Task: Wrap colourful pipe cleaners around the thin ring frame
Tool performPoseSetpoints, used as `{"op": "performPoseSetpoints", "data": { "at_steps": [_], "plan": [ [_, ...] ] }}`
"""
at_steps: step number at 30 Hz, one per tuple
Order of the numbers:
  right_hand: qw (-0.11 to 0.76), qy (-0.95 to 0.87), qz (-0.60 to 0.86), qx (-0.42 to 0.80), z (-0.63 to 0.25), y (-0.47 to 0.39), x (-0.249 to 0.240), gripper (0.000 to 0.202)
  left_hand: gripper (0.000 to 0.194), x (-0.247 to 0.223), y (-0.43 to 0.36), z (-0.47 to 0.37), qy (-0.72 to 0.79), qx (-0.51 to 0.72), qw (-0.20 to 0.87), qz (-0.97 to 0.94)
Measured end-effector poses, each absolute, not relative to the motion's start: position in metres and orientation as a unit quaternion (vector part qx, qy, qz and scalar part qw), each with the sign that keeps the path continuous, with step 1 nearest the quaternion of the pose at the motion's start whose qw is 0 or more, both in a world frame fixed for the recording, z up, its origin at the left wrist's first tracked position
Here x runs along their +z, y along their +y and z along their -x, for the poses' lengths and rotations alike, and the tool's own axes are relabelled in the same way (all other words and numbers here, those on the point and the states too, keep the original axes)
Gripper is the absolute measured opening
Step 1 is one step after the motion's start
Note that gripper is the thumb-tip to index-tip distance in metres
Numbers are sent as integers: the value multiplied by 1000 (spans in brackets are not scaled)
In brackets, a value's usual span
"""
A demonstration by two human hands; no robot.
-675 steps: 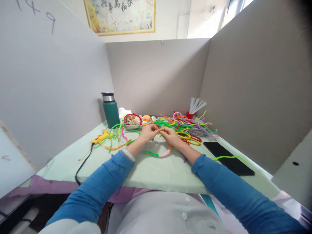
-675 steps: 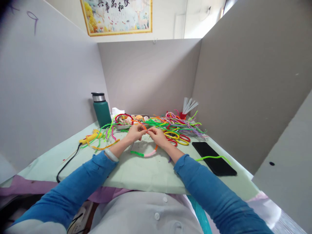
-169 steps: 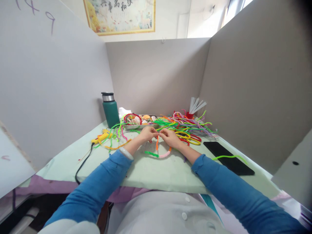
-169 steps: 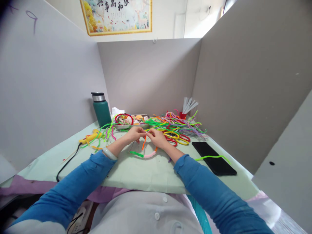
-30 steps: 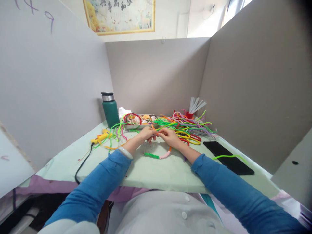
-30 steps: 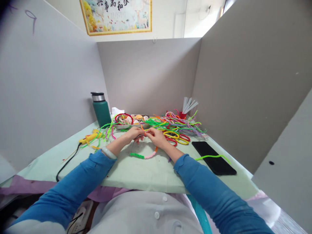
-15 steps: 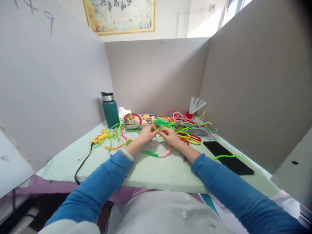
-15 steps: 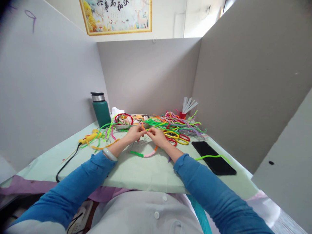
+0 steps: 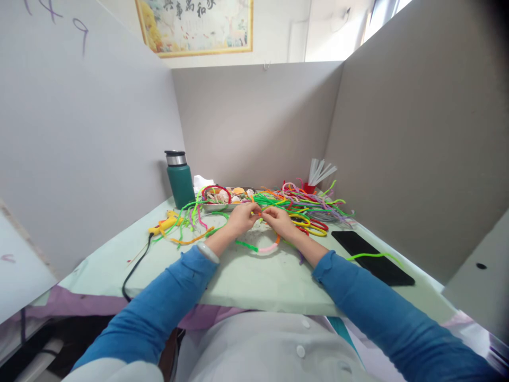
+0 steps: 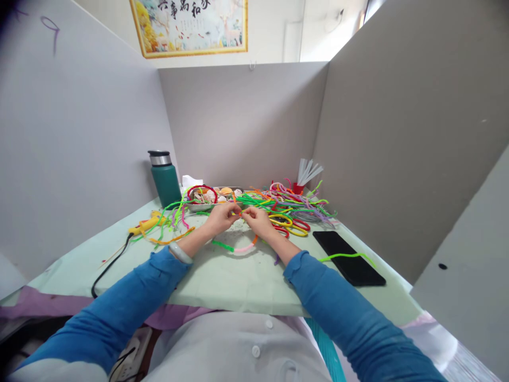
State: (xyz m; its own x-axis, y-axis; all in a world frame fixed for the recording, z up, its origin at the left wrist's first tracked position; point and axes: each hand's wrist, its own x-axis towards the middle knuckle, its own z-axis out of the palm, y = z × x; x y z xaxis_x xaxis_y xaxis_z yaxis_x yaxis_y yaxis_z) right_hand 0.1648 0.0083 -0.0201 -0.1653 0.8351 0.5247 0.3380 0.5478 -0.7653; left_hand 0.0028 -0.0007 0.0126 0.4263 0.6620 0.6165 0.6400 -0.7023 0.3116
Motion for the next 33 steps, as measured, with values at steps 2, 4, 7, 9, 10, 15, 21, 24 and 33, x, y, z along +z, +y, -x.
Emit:
{"op": "performPoseSetpoints", "data": {
  "at_steps": [2,4,7,9,10,15,21,24,33],
  "plan": [
    [502,-720,403,258,-164,8,-20,26,14,13,-1,-2,379,368,5,-849],
    [504,-716,405,265,-164,7,-19,26,16,13,-1,-2,380,369,-1,-849],
    [506,-712,405,271,-164,6,-18,25,18,12,-1,-2,385,371,-6,-845],
    [506,-711,402,278,-163,6,-18,25,17,12,-1,-2,386,369,-15,-845],
    [505,-711,400,282,-163,6,-18,25,16,12,-1,-2,387,366,-22,-846],
    [509,-709,395,288,-164,8,-20,25,16,13,-3,-3,402,346,-59,-845],
    [506,-712,397,280,-164,8,-20,25,19,13,-5,-4,416,331,-85,-843],
    [503,-713,398,284,-164,6,-19,25,18,13,-5,-4,422,319,-103,-842],
    [502,-710,401,289,-163,6,-18,27,23,10,-2,-4,420,305,-114,-847]
  ]
}}
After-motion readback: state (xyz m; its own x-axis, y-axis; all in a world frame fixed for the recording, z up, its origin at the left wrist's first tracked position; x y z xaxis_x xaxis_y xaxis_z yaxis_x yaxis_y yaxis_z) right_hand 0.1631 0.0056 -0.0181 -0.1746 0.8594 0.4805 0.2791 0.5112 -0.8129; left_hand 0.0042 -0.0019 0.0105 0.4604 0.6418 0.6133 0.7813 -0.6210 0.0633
